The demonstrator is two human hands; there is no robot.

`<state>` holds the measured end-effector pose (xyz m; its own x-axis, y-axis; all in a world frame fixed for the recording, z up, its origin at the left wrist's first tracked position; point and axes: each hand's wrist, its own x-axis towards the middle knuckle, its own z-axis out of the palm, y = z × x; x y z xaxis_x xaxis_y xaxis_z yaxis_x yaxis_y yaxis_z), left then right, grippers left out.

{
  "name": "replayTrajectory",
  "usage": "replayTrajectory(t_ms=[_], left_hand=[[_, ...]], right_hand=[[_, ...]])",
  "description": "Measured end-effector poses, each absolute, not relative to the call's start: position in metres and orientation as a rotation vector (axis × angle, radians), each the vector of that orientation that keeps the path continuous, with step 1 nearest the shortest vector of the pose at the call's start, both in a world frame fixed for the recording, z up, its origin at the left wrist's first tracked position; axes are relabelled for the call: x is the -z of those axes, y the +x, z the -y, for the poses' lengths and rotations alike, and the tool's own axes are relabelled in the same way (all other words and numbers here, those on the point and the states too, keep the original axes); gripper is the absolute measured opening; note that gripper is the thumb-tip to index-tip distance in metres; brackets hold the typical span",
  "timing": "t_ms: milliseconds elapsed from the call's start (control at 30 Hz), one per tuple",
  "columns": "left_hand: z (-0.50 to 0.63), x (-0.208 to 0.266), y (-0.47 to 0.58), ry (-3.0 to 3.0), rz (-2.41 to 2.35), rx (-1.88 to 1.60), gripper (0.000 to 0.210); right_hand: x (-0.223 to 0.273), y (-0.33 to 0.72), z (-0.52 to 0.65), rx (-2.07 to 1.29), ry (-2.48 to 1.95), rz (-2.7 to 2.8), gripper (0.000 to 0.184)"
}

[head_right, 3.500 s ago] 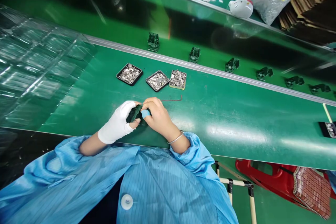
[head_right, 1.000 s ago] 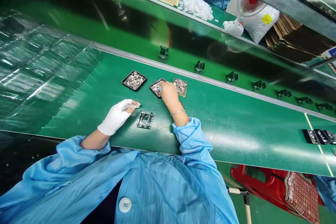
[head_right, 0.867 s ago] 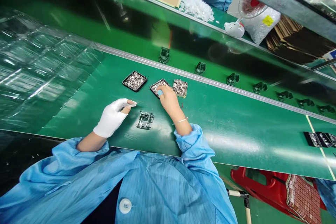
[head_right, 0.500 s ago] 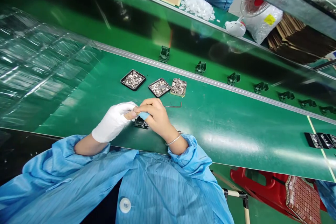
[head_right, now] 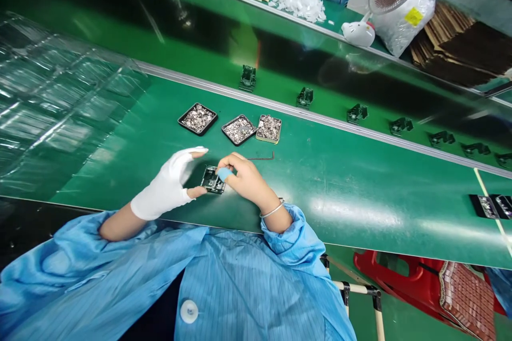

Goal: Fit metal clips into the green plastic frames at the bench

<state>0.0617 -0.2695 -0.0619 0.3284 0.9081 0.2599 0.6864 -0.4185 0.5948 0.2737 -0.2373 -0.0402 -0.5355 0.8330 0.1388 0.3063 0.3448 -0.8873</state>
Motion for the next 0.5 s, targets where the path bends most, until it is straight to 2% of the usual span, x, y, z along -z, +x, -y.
replayTrajectory(t_ms=[33,100,267,500], left_hand=[[0.27,0.067,0.061,2.162,-1.38,-0.761,0.069],[0.27,0.078,0.062,2.057,-1.348,-0.659,0.073],[0.269,0.082,0.071,1.997,-1.387,-0.745,0.05],[0.27,0.072,0.078,2.175,-1.388,-0.872,0.04]], right_hand=[[0.042,0.275,0.237,-1.116,-1.027,2.002,0.01],[0.047,0.275,0.237,-1.068,-1.071,2.03,0.011],[0.056,0.27,0.239,-0.899,-1.103,2.238,0.015],[0.056,0.267,0.242,-0.7,-1.162,2.37,0.019]])
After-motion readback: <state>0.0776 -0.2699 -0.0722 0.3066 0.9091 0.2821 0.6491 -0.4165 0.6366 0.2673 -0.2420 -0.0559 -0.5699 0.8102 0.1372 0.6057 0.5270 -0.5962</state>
